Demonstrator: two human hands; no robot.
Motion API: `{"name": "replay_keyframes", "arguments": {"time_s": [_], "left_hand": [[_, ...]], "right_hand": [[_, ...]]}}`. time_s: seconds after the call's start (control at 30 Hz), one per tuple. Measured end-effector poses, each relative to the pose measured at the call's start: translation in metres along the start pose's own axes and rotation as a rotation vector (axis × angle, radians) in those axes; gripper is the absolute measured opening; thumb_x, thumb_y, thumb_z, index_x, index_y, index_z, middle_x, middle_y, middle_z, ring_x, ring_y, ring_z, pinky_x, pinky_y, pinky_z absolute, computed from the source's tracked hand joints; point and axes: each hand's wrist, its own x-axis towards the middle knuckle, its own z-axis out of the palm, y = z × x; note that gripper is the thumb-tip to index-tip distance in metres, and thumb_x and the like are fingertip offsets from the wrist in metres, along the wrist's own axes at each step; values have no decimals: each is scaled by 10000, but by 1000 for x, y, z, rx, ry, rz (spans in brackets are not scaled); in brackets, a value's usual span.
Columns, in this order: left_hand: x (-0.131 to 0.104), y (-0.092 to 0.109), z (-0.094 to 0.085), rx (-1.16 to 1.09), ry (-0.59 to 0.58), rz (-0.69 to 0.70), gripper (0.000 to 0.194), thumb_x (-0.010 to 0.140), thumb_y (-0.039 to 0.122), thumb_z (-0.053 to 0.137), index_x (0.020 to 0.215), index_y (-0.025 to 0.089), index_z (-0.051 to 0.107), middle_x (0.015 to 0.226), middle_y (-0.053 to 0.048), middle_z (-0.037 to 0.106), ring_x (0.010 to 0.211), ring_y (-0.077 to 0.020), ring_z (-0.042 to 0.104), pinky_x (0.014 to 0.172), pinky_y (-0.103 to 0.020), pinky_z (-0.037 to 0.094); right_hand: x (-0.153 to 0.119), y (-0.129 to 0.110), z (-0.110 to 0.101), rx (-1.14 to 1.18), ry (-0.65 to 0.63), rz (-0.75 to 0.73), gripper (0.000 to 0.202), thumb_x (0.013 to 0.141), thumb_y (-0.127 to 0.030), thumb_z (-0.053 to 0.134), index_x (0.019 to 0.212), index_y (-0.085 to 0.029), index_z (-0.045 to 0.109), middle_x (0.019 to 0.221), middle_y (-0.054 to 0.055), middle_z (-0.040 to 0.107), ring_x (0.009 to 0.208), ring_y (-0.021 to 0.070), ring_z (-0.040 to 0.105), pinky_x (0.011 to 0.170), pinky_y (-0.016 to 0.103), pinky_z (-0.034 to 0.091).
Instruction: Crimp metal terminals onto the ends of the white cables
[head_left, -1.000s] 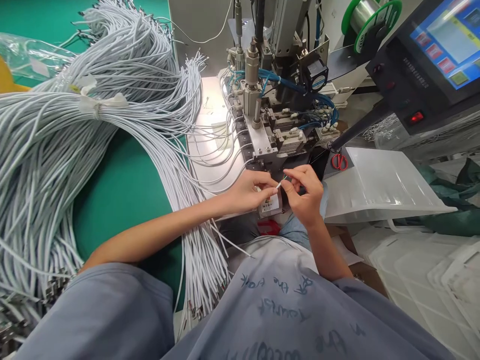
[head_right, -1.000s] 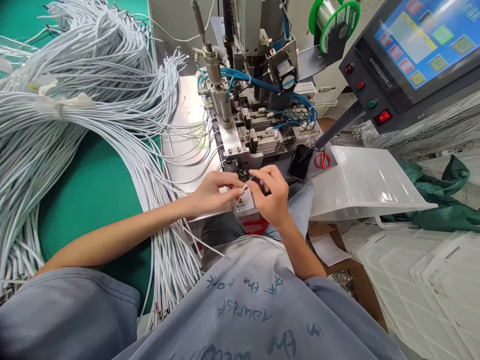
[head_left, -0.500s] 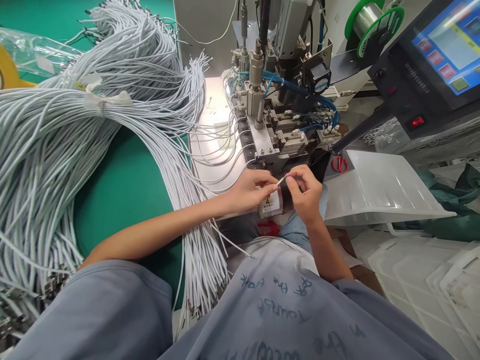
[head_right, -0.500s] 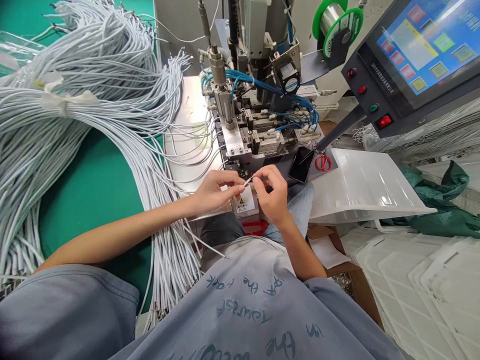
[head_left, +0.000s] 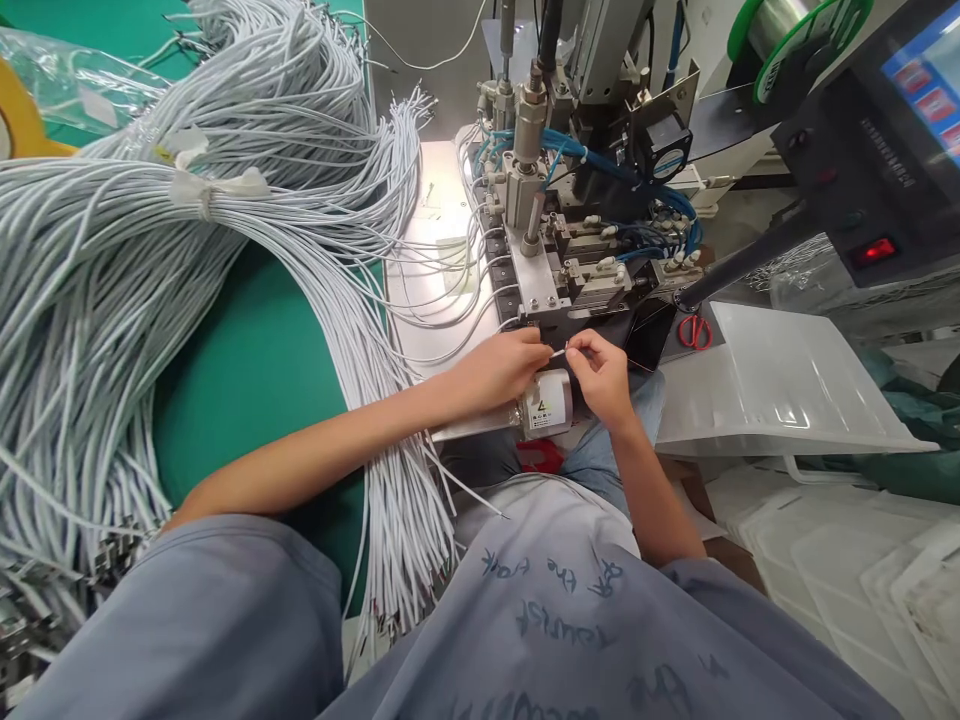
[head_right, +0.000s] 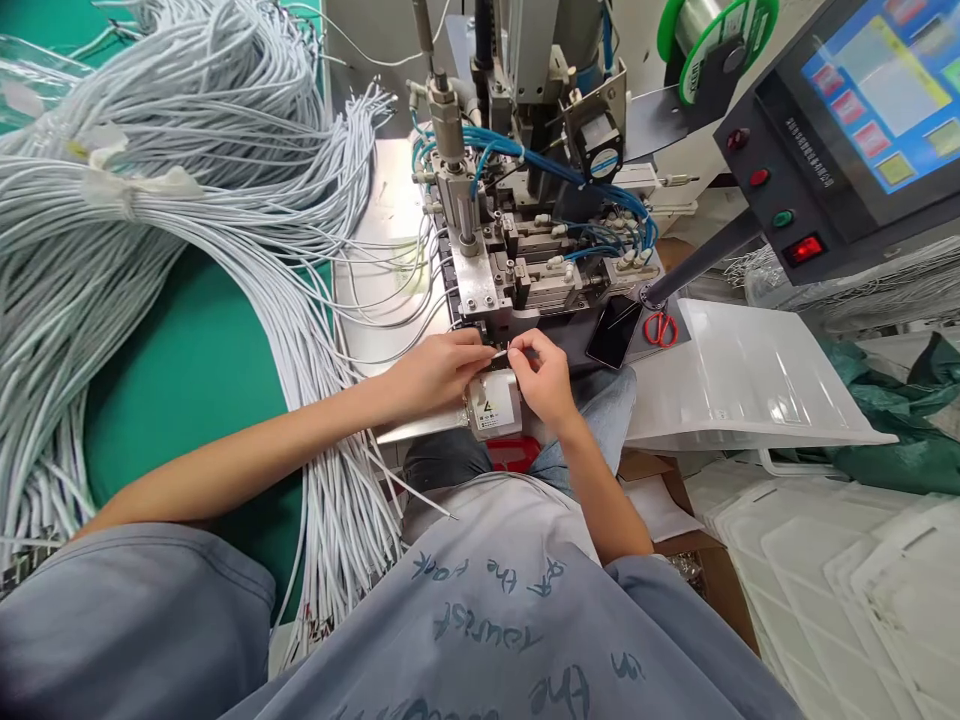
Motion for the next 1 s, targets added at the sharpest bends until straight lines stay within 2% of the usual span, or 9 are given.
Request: {"name": "replay_keyframes", "arguments": {"time_s": [0.1, 0.27, 0.37, 0.5, 0.67, 0.8, 0.9, 1.0], "left_hand": [[3, -9, 4, 249, -94, -62, 280, 879, 120, 373, 865, 100, 653, 825, -67, 563, 559, -90, 474, 532, -225, 345], [2, -16, 9, 330, -150, -71, 301, 892, 151, 374, 1053, 137, 627, 871, -71, 567, 587, -110, 532, 541, -231, 380], [1, -18, 8, 363, -185, -22, 366, 860, 116, 392, 1171, 153, 581, 896, -70, 559, 629, -124, 569, 558, -231, 410], [0, -19, 6, 393, -210, 24, 355, 841, 97, 400, 1148, 126, 576, 942, -95, 559, 736, -164, 611, 592, -246, 452], [1, -17, 4, 426, -217, 22, 328, 859, 115, 405, 1144, 112, 565, 994, -122, 562, 784, -185, 624, 606, -265, 476], [3, -12, 0, 457, -271, -4, 340, 870, 116, 400, 1176, 110, 546, 1018, -130, 561, 777, -175, 630, 602, -258, 480], [4, -8, -3, 492, -314, -4, 373, 879, 97, 367, 1224, 84, 508, 1032, -156, 559, 798, -197, 638, 604, -279, 490], [5, -6, -4, 518, -335, 20, 373, 884, 80, 343, 1221, 58, 500, 1028, -173, 559, 795, -216, 643, 603, -300, 491]], "right_hand": [[11, 19, 1, -10, -49, 65, 95, 756, -255, 541, 710, -175, 562, 718, 4, 577, 711, 137, 536, 620, 257, 434], [15, 34, 6, 46, -23, 160, 85, 709, -257, 577, 707, -174, 597, 701, 6, 623, 699, 142, 560, 700, 290, 462], [13, 35, 11, 90, 4, 233, 99, 699, -275, 587, 682, -177, 593, 673, 4, 626, 668, 140, 556, 666, 282, 465], [14, 33, 14, 144, 1, 305, 120, 686, -294, 589, 665, -175, 595, 631, -11, 593, 620, 121, 530, 600, 256, 445], [23, 30, 8, 197, -75, 398, 101, 630, -274, 614, 640, -175, 597, 560, -36, 524, 524, 88, 446, 468, 218, 356], [28, 28, 3, 199, -163, 491, 127, 626, -295, 619, 647, -172, 596, 514, -55, 472, 468, 70, 386, 429, 210, 313], [27, 28, 3, 196, -167, 467, 137, 630, -303, 627, 646, -173, 590, 537, -44, 485, 496, 77, 412, 434, 210, 325], [24, 30, 6, 187, -102, 415, 124, 648, -300, 616, 661, -179, 595, 586, -20, 536, 543, 99, 464, 439, 216, 348]]}}
